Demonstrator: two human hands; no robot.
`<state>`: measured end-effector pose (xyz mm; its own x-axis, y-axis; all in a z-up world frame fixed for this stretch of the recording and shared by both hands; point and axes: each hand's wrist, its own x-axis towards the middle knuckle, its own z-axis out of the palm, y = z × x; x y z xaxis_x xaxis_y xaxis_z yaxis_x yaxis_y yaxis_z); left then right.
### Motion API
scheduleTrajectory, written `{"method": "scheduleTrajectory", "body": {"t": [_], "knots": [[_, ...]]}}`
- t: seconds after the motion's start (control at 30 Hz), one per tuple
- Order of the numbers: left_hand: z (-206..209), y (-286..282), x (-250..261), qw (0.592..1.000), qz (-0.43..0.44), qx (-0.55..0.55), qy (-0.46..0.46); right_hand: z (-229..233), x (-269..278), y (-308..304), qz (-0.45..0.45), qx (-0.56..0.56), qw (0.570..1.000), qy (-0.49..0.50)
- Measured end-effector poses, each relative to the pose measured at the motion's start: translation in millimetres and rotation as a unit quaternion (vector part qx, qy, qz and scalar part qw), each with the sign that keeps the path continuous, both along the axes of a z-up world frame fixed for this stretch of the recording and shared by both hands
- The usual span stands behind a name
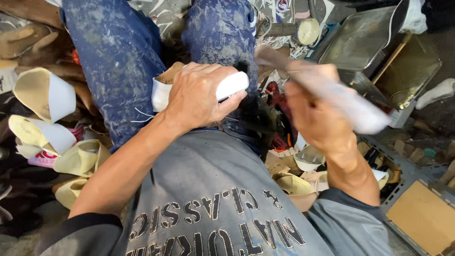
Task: The person uses a hammer to tap a shoe last into a white shoe, then uses pliers to pull and adjust the shoe's edge. They continue hammering and adjusting the shoe, then place it on the floor and pick up another shoe to repeat the process.
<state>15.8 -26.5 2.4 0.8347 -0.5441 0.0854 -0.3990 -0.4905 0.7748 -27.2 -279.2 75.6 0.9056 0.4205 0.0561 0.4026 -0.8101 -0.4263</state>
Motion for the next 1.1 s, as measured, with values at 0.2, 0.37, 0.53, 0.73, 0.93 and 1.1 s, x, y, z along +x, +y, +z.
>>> {"method": "scheduleTrajectory", "body": {"t": [0.2, 0.37, 0.53, 0.73, 0.93, 1.1], "knots": [[-4, 0, -4, 1.0, -0.004, 0.015, 0.013, 18, 13, 13, -0.002, 0.104, 0.963, 0.249], [-3, 4, -2, 1.0, 0.001, 0.014, -0.002, 26, 14, -2, -0.009, 0.128, 0.992, 0.0], [0, 3, 2, 0.999, -0.03, -0.022, -0.001, 43, 30, 26, 0.093, 0.033, 0.993, 0.061], [-11, 5, 2, 0.999, -0.014, 0.009, 0.04, 40, 28, 28, 0.04, -0.057, 0.995, 0.069], [-9, 3, 5, 0.999, -0.009, 0.006, 0.041, 44, 35, 35, 0.076, 0.07, 0.994, 0.043], [-6, 3, 13, 0.998, -0.025, -0.008, 0.063, 32, 33, 22, 0.069, -0.131, 0.989, -0.013]]}}
